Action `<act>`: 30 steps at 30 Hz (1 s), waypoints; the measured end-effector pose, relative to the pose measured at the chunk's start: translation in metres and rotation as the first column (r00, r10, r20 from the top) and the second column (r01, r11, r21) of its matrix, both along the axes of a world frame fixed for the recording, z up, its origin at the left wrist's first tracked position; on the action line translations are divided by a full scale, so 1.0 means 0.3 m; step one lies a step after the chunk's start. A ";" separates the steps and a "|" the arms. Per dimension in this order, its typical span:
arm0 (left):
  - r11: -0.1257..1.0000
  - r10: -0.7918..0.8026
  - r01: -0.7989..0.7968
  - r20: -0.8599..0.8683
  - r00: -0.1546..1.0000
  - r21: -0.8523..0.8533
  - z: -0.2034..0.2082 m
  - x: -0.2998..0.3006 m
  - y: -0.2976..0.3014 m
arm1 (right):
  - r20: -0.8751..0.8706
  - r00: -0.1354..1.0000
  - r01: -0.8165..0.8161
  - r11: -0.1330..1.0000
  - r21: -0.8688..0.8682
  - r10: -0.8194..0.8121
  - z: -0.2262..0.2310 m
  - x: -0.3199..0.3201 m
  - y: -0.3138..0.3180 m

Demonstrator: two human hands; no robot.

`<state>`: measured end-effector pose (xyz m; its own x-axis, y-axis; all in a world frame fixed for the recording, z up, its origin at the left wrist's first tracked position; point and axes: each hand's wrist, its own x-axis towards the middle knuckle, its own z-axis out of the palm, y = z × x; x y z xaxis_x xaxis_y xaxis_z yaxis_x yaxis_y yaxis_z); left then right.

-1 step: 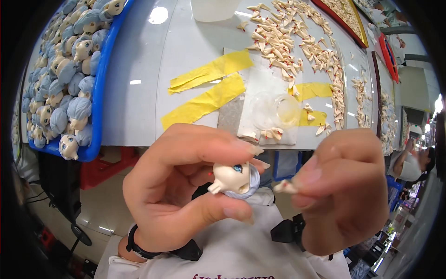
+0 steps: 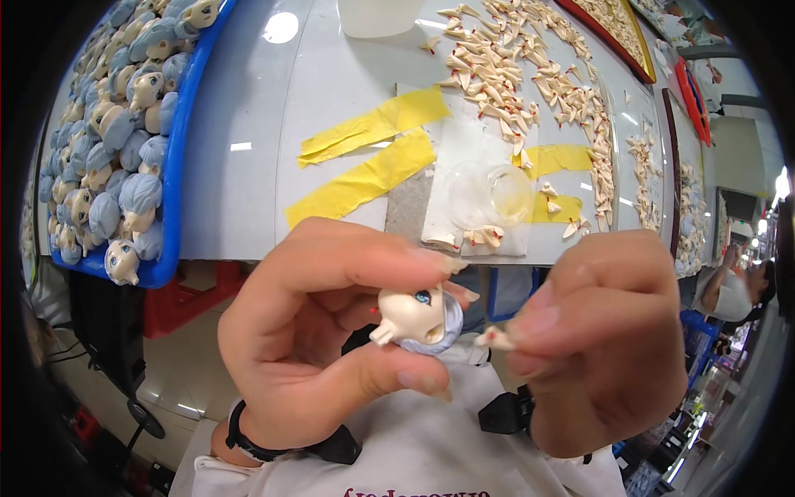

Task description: The person assembles small doll heads by attaching individual strands of light-colored hair to the top of each head. They pick up a doll head from a blue tray, apply adhesive from a squeeze bottle, and then insert multiple hair strands into the head one by one before placing the finished unit onto a tray.

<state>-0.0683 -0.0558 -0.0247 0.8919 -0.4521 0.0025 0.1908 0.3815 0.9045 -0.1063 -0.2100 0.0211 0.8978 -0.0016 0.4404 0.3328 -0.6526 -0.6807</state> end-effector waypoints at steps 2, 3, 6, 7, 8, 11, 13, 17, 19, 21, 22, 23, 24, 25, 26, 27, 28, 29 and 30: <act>1.000 -0.009 0.008 0.060 0.998 0.013 -0.006 -0.002 0.012 | -0.113 0.991 -0.079 0.992 -0.095 0.068 0.005 -0.024 -0.028; 0.999 -0.032 0.028 0.117 0.993 0.029 -0.017 0.004 0.017 | 0.002 1.000 -0.030 0.996 -0.089 0.030 -0.047 -0.026 -0.013; 0.992 -0.078 0.062 0.149 0.986 0.109 -0.006 0.008 0.033 | 0.020 1.000 0.015 0.959 -0.285 -0.010 0.028 -0.003 0.022; 0.990 -0.073 0.054 0.149 0.986 0.127 -0.007 0.003 0.038 | -0.001 1.000 0.007 0.948 -0.319 -0.008 0.043 0.005 0.032; 0.988 -0.069 0.047 0.149 0.986 0.145 -0.008 -0.002 0.042 | -0.023 1.000 -0.002 0.935 -0.354 -0.006 0.057 0.014 0.040; 0.989 -0.026 0.002 0.159 0.987 0.150 -0.017 -0.014 0.040 | 0.007 0.995 -0.091 0.917 -0.389 0.101 0.046 0.012 0.020; 0.988 -0.009 -0.012 0.138 0.990 0.154 -0.015 -0.011 0.034 | 0.009 0.981 -0.169 0.868 -0.466 0.196 0.039 -0.004 -0.037; 0.946 -0.063 -0.111 0.510 0.858 0.303 -0.010 0.018 0.035 | -0.070 0.989 -0.128 0.991 -0.025 0.126 0.003 -0.049 -0.050; 0.912 -0.163 -0.170 0.710 0.685 0.373 -0.006 0.044 0.032 | -0.111 0.989 -0.067 0.958 0.279 0.101 -0.043 -0.067 -0.031; 0.894 -0.147 -0.228 0.734 0.663 0.386 0.037 0.024 0.000 | -0.346 0.913 -0.045 0.895 0.444 0.218 -0.017 -0.059 -0.027; 0.867 -0.209 -0.250 0.770 0.603 0.431 0.049 0.024 -0.007 | -0.372 0.905 0.017 0.855 0.519 0.208 -0.010 -0.064 -0.029; 0.858 -0.233 -0.255 0.782 0.578 0.445 0.055 0.027 -0.015 | -0.396 0.898 0.086 0.805 0.587 0.192 -0.003 -0.072 -0.035; 0.846 -0.252 -0.273 0.794 0.554 0.459 0.059 0.028 -0.009 | -0.452 0.869 0.148 0.769 0.622 0.199 0.018 -0.068 -0.054; 0.828 -0.271 -0.301 0.807 0.525 0.474 0.063 0.035 0.004 | -0.426 0.897 0.151 0.826 0.544 0.116 0.030 -0.070 -0.103; 0.819 -0.181 -0.405 0.852 0.491 0.407 0.060 0.058 0.020 | -0.371 0.928 0.221 0.846 0.485 -0.030 0.039 -0.082 -0.171; 0.731 -0.269 -0.498 0.868 0.417 0.466 0.072 0.095 0.052 | -0.308 0.925 0.341 0.842 0.417 -0.222 0.035 -0.117 -0.254; 0.474 -0.288 -0.609 0.765 0.576 0.637 0.116 0.103 0.112 | -0.236 0.835 0.547 0.791 0.273 -0.496 0.044 -0.125 -0.361; 0.460 -0.193 -0.714 0.844 0.500 0.528 0.082 0.155 0.197 | -0.150 0.788 0.616 0.772 0.156 -0.598 0.038 -0.147 -0.494; 0.216 -0.312 -0.802 0.818 0.484 0.557 0.097 0.212 0.269 | -0.266 0.622 0.766 0.643 0.011 -0.736 0.066 -0.182 -0.593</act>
